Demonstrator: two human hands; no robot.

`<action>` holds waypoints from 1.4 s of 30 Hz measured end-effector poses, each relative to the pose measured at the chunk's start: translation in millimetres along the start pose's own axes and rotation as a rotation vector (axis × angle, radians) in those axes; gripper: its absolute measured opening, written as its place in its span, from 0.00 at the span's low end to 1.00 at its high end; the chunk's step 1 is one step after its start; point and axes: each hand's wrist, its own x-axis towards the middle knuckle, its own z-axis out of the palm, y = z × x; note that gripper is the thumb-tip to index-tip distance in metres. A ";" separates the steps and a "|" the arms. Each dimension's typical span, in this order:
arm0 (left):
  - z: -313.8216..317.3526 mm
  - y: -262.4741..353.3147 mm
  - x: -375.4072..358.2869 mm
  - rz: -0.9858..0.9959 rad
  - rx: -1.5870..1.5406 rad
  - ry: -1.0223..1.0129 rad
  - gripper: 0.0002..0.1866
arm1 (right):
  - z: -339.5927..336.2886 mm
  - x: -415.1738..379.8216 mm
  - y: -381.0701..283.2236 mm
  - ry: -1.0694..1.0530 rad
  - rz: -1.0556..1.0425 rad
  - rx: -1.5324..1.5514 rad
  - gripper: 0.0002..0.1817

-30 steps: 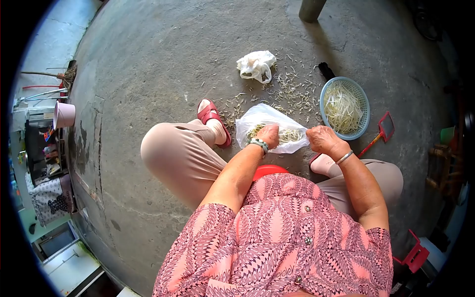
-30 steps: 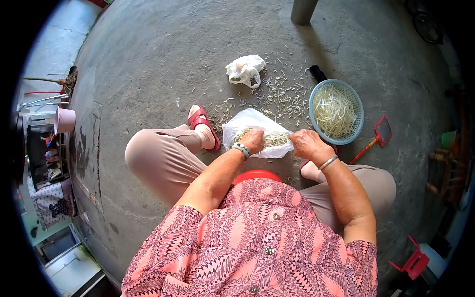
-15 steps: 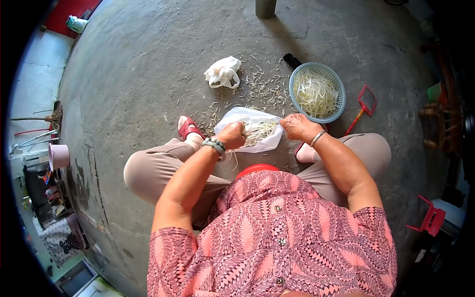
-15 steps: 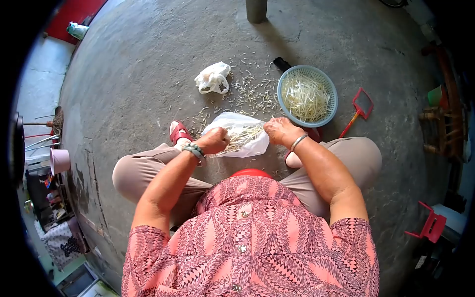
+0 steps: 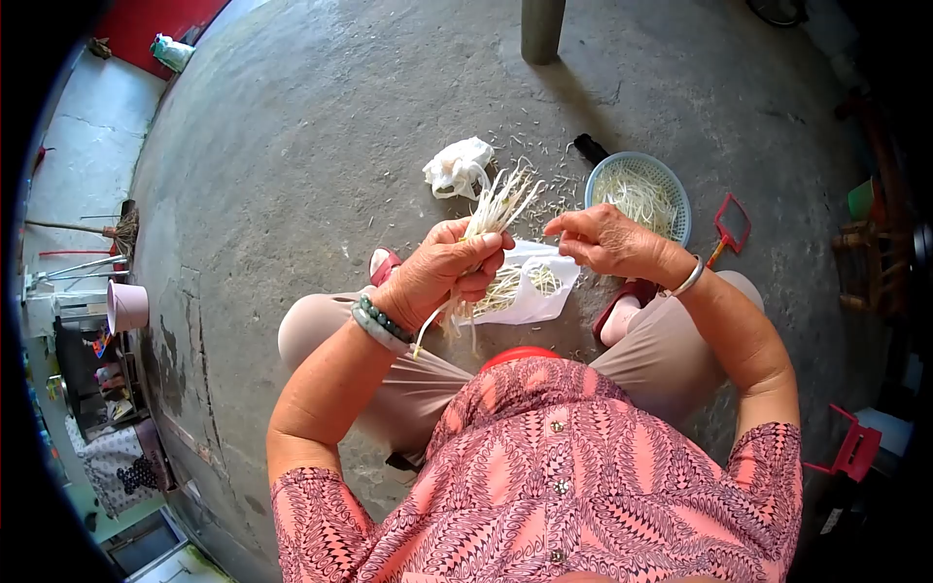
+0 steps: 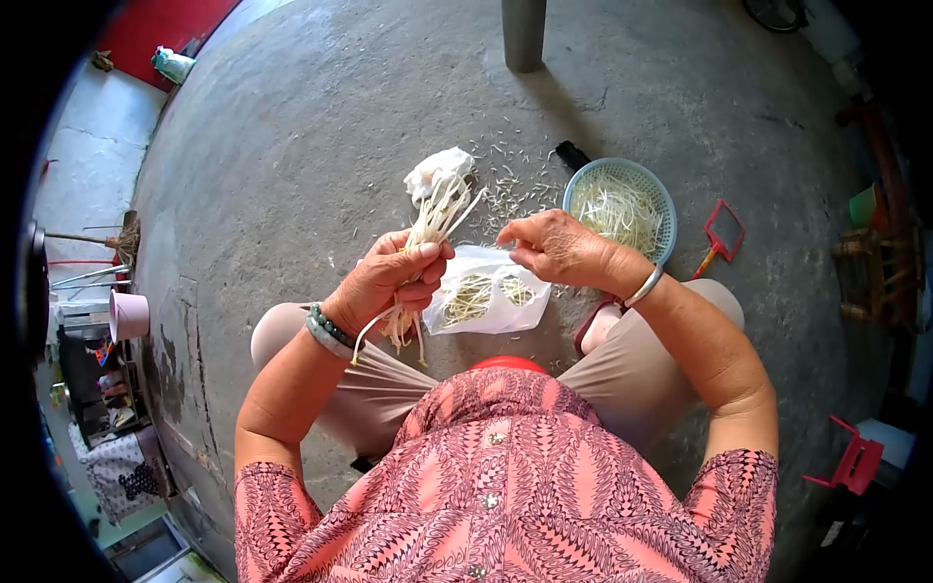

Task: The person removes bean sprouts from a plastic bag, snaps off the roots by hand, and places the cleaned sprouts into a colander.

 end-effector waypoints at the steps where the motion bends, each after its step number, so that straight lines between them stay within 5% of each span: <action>1: 2.3 1.7 3.2 0.025 -0.029 -0.023 0.10 | -2.8 2.6 -1.5 0.019 0.062 0.187 0.13; 4: 5.2 0.7 16.3 0.070 -0.089 -0.035 0.10 | 0.1 7.5 -10.4 0.081 0.215 0.704 0.12; 10: -4.1 -13.6 48.9 0.182 -0.322 0.080 0.10 | 6.9 13.9 -7.5 0.118 0.187 0.820 0.11; 13: -0.4 -11.6 61.7 0.178 -0.396 0.180 0.10 | 5.5 16.1 -10.0 0.250 0.023 0.605 0.10; 19: -4.4 -18.9 75.0 0.193 -0.370 0.337 0.09 | 6.4 26.1 -21.3 0.396 -0.459 0.185 0.27; 22: -10.8 -23.8 79.3 0.197 -0.361 0.323 0.08 | 5.0 27.1 -25.4 0.339 -0.577 0.087 0.20; 25: -9.9 -25.6 77.5 0.198 -0.425 0.303 0.08 | 0.0 23.6 -19.9 0.325 -0.477 0.215 0.12; 27: -10.7 -23.8 74.2 0.191 -0.441 0.292 0.09 | -10.1 15.6 -22.7 0.310 -0.215 0.460 0.04; 34: -10.8 -21.9 63.1 0.206 -0.510 0.239 0.10 | -21.0 4.8 -19.7 0.499 -0.074 0.757 0.08; 37: -3.4 -18.6 59.0 0.176 -0.513 0.205 0.11 | -6.8 7.7 -19.1 0.515 -0.108 0.699 0.10; 42: 4.7 -18.2 58.5 0.197 -0.441 0.201 0.12 | 12.4 21.1 -16.7 0.599 -0.519 -0.258 0.21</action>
